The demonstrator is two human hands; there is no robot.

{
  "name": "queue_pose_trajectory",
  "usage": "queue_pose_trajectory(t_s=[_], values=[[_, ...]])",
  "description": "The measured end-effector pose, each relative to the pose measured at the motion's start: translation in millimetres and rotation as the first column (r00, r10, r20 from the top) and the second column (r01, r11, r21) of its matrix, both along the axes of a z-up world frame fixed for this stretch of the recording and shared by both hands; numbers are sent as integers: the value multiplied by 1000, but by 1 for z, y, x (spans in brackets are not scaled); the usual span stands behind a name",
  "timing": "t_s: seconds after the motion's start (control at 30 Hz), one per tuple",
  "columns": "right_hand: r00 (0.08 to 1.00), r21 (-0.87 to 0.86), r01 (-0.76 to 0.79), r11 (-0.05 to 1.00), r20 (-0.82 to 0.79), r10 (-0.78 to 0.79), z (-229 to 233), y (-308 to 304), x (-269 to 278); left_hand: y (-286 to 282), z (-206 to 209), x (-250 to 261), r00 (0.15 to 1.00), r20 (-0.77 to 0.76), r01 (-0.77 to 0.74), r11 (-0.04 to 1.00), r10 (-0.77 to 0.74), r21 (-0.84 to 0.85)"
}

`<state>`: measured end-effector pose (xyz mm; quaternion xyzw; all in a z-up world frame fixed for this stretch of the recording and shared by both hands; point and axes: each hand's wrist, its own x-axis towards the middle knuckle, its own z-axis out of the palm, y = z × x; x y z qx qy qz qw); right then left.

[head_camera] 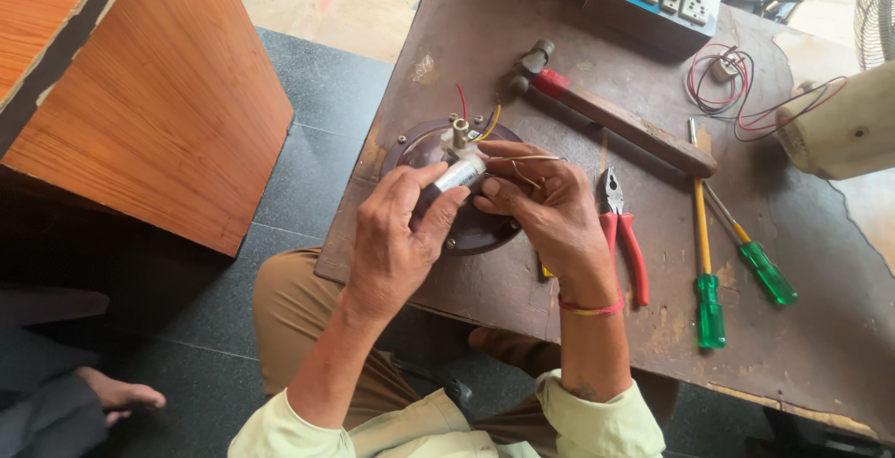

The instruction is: The person sits on the floor and works on a circular electrical component on a table. They use a screwdriver to tighten screws on a white plastic part attached to the component, then connect wires to a power strip to test it. Finally, they handle a small cylindrical capacitor.

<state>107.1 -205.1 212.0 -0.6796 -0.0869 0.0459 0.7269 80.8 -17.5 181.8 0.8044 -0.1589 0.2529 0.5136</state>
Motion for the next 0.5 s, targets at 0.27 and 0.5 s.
queue_pose_trajectory(t_s=[0.27, 0.5], values=[[998, 107, 2, 994, -58, 4, -3, -5, -4, 31, 9, 40, 952, -53, 304, 949, -301, 77], [995, 173, 8, 985, -99, 9, -2, -7, -11, 41, 13, 75, 760, -136, 625, 772, -635, -111]])
